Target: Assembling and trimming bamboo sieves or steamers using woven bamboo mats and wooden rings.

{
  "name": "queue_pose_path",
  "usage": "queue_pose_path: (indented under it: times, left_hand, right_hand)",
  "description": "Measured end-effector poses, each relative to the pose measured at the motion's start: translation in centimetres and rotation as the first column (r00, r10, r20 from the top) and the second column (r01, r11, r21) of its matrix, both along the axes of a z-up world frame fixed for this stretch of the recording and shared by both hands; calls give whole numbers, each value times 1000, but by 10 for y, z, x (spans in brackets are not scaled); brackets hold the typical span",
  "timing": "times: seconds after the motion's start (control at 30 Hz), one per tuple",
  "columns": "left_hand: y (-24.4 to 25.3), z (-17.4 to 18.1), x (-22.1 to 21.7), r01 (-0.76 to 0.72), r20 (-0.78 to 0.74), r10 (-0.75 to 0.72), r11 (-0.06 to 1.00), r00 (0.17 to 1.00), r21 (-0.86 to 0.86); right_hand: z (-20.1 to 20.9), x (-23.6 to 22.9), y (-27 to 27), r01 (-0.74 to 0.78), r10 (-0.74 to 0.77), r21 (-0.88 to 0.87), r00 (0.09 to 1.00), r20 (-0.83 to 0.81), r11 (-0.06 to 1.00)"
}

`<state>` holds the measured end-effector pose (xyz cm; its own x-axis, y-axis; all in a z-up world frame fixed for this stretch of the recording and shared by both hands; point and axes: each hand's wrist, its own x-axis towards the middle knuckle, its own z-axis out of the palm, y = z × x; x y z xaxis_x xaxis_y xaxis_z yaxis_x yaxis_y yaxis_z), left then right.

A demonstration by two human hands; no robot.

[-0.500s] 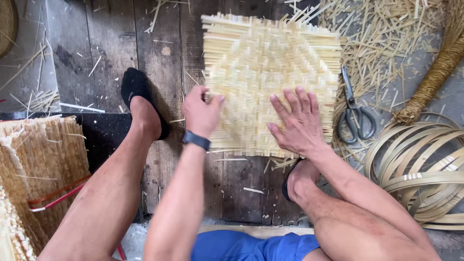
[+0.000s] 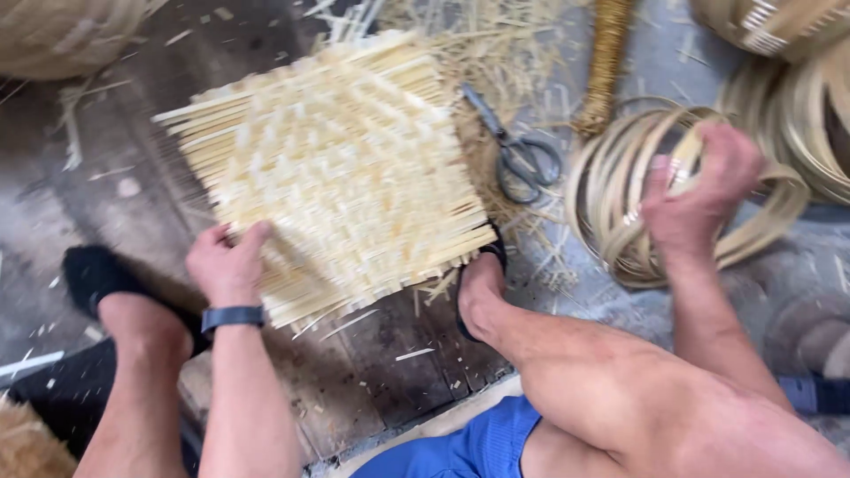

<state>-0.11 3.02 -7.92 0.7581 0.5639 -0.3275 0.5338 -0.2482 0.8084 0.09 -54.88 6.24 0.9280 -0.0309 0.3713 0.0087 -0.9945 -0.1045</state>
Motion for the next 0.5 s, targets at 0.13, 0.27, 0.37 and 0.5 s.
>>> queue_pose_path:
  times: [0.13,0.27,0.37,0.5]
  left_hand:
    - [-8,9,-1,-39,15,42,991,999,-125]
    - [-15,28,-1,45,-18,-42,983,999,181]
    - [-20,39,2,30,-42,-24,989,999,146]
    - [-2,19,-10,51,-67,-41,985,997,163]
  right_hand:
    - [-6,-59,-66,323,-326,134,945,-4,937]
    - [-42,-73,-37,592,-427,370,791,-439,716]
    - [-66,-72,-31,623,-412,435,770,-486,650]
    - [-68,-55,-70,358,-324,365,934,-152,860]
